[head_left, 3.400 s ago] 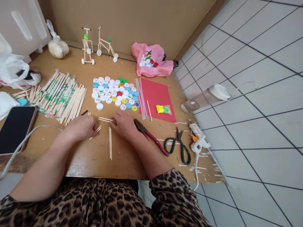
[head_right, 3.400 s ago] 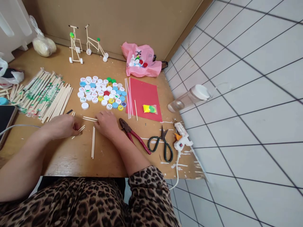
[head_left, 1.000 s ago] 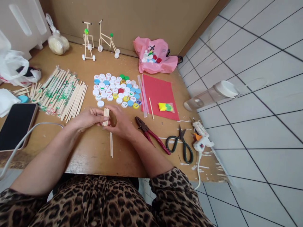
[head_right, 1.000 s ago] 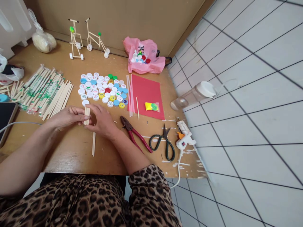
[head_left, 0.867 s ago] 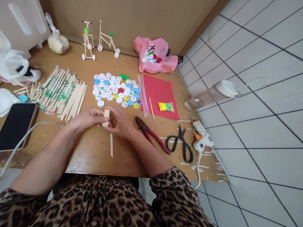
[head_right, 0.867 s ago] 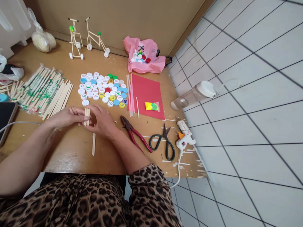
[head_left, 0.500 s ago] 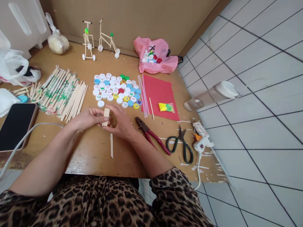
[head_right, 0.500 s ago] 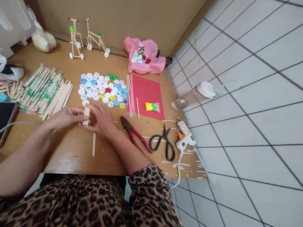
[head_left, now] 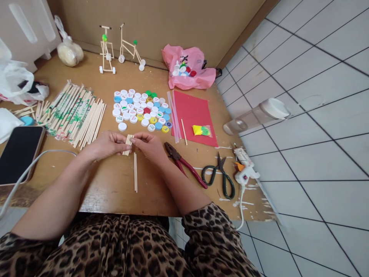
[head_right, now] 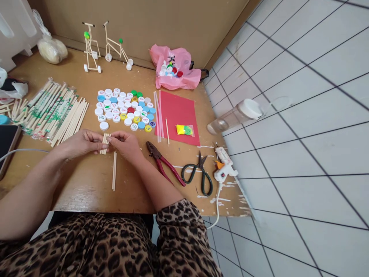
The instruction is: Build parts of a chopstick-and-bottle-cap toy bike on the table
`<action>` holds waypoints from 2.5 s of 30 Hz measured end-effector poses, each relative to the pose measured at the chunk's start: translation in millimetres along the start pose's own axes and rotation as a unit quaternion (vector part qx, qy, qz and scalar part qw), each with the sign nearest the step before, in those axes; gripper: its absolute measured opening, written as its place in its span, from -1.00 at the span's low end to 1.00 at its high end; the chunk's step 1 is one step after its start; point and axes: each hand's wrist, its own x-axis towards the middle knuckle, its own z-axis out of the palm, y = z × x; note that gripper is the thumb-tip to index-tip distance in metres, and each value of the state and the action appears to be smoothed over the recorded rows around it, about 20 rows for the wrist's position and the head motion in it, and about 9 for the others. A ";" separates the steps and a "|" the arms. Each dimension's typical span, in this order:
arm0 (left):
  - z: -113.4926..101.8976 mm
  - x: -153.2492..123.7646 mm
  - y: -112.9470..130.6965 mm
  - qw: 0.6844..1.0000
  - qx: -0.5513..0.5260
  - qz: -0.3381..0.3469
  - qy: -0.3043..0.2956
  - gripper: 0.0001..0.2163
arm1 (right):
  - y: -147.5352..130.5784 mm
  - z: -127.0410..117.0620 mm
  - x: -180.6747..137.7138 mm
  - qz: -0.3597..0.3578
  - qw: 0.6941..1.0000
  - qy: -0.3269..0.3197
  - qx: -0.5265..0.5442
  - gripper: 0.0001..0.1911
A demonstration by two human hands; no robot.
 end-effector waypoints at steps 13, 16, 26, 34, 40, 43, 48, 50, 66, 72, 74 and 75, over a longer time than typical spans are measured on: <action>-19.9 -0.5 -8.1 0.986 0.164 -0.025 -0.013 -0.84 | -7.9 8.8 -2.6 0.072 0.987 0.043 -0.133 -0.79; -17.3 -2.9 -5.8 0.975 0.214 -0.044 -0.038 -0.87 | -6.4 10.2 -1.3 0.071 0.981 0.054 -0.172 -0.78; -13.2 -5.4 -2.6 0.953 0.293 -0.077 -0.020 -0.86 | -2.0 6.4 2.6 0.060 0.963 0.031 -0.259 -0.73; -18.9 -4.3 -8.8 0.966 0.253 -0.048 -0.007 -0.84 | -7.4 7.0 2.2 0.118 0.980 0.037 -0.154 -0.80; -21.2 -2.5 -9.9 0.981 0.187 -0.045 -0.033 -0.85 | -2.2 4.9 3.2 0.104 0.973 0.043 -0.202 -0.82; -20.4 -1.8 -9.9 0.981 0.183 -0.048 -0.036 -0.85 | 0.7 1.5 3.3 0.083 0.964 0.034 -0.250 -0.70; -22.2 -0.3 -14.0 0.981 0.187 -0.038 -0.024 -0.82 | 8.5 -7.5 5.1 -0.044 0.937 0.036 -0.344 -0.69; -23.2 -0.1 -14.2 0.985 0.173 -0.026 0.000 -0.80 | 11.0 -10.7 6.7 -0.110 0.911 0.036 -0.395 -0.71; -17.8 -1.7 -0.3 0.997 0.024 -0.066 0.009 -0.76 | 16.6 -6.7 14.1 -0.246 0.726 -0.125 -0.630 -0.67; -13.4 3.5 -5.8 0.995 0.055 -0.061 0.049 -0.77 | 14.3 -12.3 11.0 -0.271 0.724 -0.124 -0.623 -0.69; -11.0 4.9 -7.8 0.992 0.088 -0.053 0.076 -0.79 | 11.5 -13.0 8.7 -0.262 0.718 -0.130 -0.632 -0.69; -9.7 5.4 -8.3 0.989 0.108 -0.047 0.091 -0.80 | 10.0 -13.2 7.6 -0.256 0.716 -0.132 -0.636 -0.70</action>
